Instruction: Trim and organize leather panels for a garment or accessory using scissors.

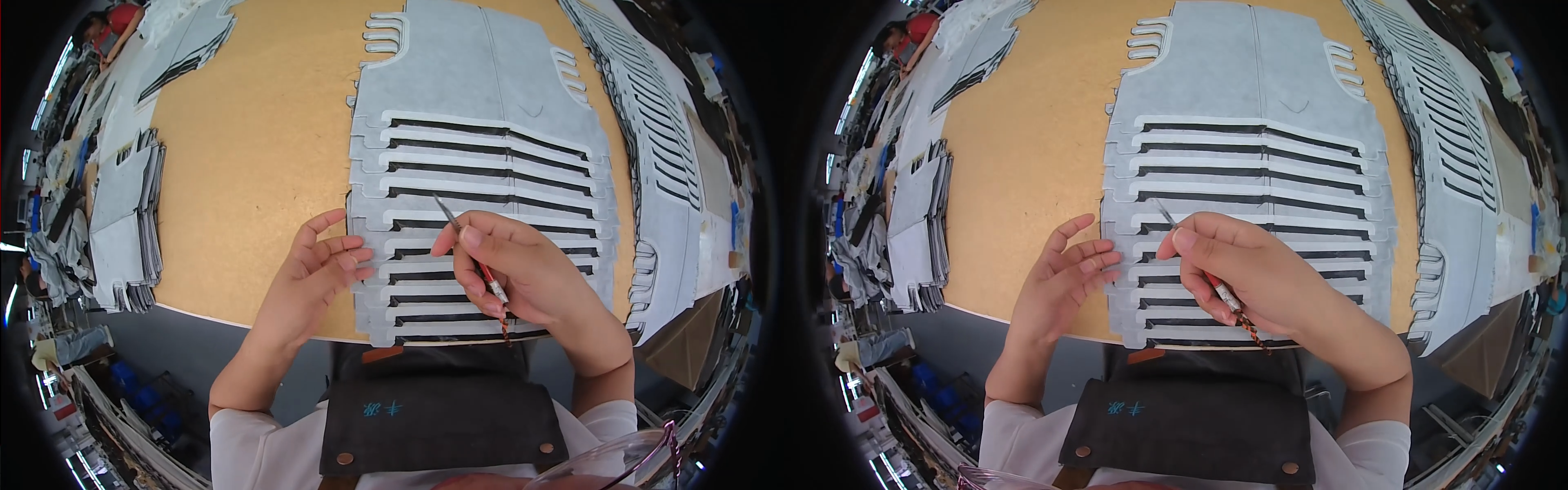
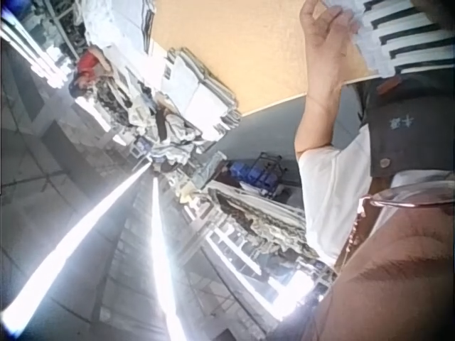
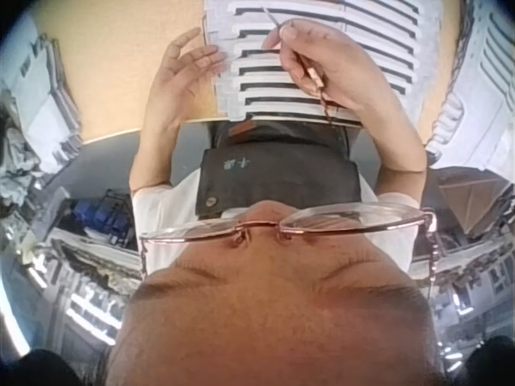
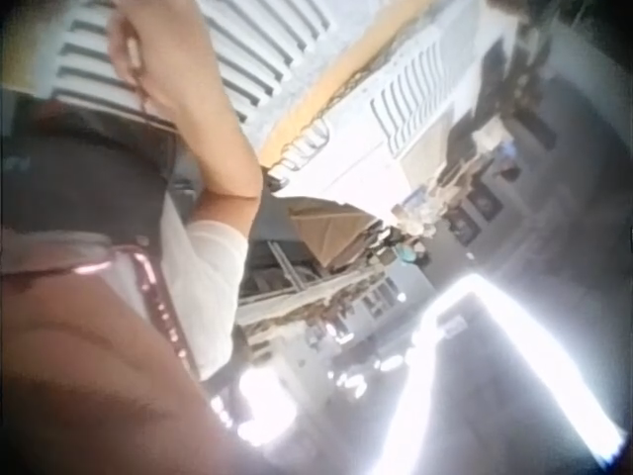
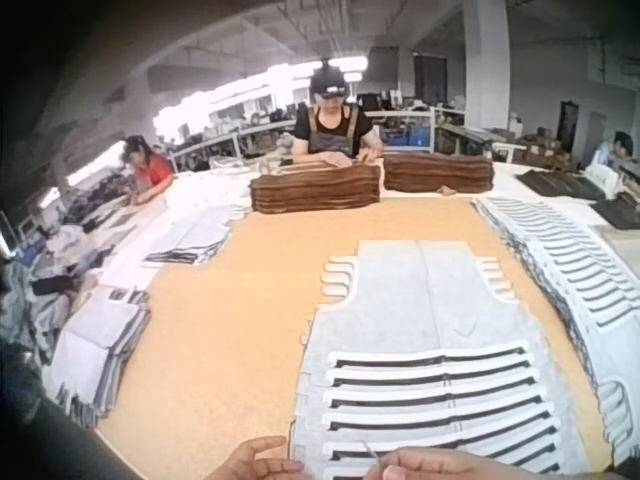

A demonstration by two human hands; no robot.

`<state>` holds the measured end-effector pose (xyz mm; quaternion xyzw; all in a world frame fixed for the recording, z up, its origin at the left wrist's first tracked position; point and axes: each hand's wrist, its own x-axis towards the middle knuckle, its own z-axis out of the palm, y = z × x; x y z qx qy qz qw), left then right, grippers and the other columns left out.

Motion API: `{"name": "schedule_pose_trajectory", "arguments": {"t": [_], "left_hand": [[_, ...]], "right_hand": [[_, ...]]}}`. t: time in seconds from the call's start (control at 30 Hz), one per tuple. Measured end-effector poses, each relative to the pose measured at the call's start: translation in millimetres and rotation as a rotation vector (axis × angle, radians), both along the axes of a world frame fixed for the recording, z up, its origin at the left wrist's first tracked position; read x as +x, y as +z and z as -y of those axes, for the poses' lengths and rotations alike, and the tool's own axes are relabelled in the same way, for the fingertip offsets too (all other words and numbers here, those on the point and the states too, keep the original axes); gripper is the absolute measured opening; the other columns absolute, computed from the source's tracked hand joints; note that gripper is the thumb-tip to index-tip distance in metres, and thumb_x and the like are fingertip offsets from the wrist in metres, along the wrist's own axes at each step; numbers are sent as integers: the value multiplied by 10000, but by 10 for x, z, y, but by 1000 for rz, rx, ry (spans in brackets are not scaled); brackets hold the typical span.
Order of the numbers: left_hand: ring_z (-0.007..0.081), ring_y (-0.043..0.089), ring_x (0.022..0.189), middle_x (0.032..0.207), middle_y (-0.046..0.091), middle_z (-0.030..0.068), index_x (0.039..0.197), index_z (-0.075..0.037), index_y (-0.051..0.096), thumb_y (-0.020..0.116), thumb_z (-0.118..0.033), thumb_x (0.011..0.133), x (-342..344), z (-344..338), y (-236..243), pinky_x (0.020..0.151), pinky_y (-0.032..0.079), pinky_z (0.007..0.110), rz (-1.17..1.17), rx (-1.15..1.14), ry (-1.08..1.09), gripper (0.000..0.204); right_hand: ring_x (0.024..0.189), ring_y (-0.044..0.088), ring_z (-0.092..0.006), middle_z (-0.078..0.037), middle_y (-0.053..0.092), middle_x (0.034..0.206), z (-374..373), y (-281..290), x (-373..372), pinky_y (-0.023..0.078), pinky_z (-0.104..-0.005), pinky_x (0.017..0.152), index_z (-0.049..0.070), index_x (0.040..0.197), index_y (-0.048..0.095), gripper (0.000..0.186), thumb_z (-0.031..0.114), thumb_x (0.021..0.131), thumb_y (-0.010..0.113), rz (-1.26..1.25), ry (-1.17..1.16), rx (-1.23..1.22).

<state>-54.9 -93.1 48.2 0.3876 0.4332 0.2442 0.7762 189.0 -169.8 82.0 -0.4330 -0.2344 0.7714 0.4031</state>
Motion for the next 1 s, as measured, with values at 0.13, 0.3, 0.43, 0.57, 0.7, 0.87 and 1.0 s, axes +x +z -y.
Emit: {"name": "schedule_pose_trajectory", "arguments": {"t": [0.13, 0.3, 0.43, 0.57, 0.7, 0.87, 1.0], "left_hand": [[262, 553, 1149, 1246, 507, 171, 1428, -34, 288, 534, -22, 904, 185, 24, 28, 970, 473, 379, 48, 20, -42, 579], [151, 603, 1011, 1159, 571, 104, 1398, -49, 363, 529, -11, 916, 385, -332, -87, 924, 491, 319, -6, 38, -193, 512], [91, 619, 860, 1081, 602, 64, 1326, -35, 444, 537, -3, 922, 559, -454, -100, 808, 520, 250, -147, 310, -339, 416], [70, 609, 783, 1035, 607, 57, 1298, -45, 472, 555, 11, 907, 507, -431, -244, 714, 516, 209, -97, 463, -318, 404], [63, 581, 939, 1164, 565, 42, 1286, -40, 475, 527, 72, 886, 463, -504, -233, 796, 518, 222, -164, 386, -421, 418], [64, 577, 943, 1156, 564, 40, 1283, -50, 476, 533, 79, 879, 451, -518, -218, 801, 514, 222, -129, 346, -437, 427], [67, 575, 942, 1155, 566, 38, 1286, -55, 474, 541, 80, 875, 449, -544, -189, 805, 512, 229, -105, 332, -440, 438]], "right_hand": [[476, 424, -82, -18, 478, 616, -22, -211, -64, 350, -226, 442, -43, 1076, 510, 374, 320, 1011, 448, 20, 94, -24], [508, 456, -79, -19, 508, 647, 19, -13, -86, 376, -221, 459, -21, 1037, 540, 342, 311, 1000, 472, 85, 133, -32], [544, 466, -76, -7, 500, 657, -85, -149, -33, 377, -227, 483, 0, 1006, 554, 313, 308, 984, 503, 292, 160, 67], [528, 474, -89, -15, 499, 654, -118, -439, -65, 379, -237, 473, -5, 971, 550, 297, 286, 982, 494, 143, 211, -31], [519, 488, -118, -42, 517, 680, -128, -492, -118, 392, -258, 454, -28, 1024, 512, 311, 272, 1002, 435, 94, 161, -130], [509, 469, -114, -45, 514, 695, -159, -522, -149, 383, -256, 440, -23, 1038, 498, 330, 297, 1014, 417, 13, 134, -144], [482, 398, -74, -16, 475, 681, -176, -541, -163, 330, -226, 418, -3, 1027, 507, 325, 309, 1019, 415, 39, 120, -89]]}}
